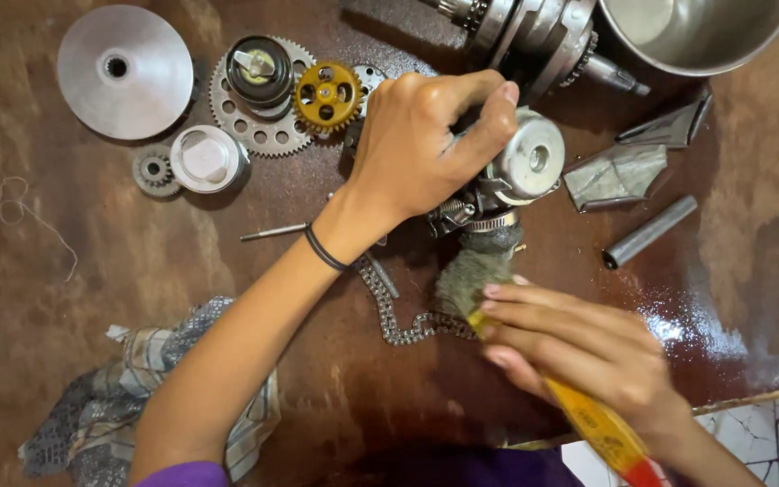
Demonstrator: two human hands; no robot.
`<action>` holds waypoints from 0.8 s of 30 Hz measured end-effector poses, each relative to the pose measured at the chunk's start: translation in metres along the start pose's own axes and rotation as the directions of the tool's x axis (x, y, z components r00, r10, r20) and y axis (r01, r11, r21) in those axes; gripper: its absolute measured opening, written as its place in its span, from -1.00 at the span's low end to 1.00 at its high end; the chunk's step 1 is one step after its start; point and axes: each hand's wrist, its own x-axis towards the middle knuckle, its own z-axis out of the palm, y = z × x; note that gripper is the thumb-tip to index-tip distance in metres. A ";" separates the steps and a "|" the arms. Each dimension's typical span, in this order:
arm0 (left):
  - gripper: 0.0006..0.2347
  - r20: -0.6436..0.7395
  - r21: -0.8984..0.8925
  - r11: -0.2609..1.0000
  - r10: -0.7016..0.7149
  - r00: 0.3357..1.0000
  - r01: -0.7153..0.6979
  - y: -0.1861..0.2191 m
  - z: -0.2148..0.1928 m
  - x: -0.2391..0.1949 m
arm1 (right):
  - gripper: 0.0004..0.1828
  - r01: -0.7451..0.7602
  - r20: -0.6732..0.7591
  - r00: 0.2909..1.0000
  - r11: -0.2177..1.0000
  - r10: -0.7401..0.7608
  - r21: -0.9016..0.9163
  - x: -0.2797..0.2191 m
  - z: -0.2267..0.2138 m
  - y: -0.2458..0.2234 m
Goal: Cleaning a motorcycle carburetor using a brush and cleaning solvent on a workbench.
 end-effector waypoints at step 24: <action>-0.73 0.013 0.033 0.993 -0.111 0.994 0.111 0.011 -0.004 0.008 | -0.85 -0.046 -0.085 0.995 0.999 0.045 -0.020 -0.112 -0.093 0.113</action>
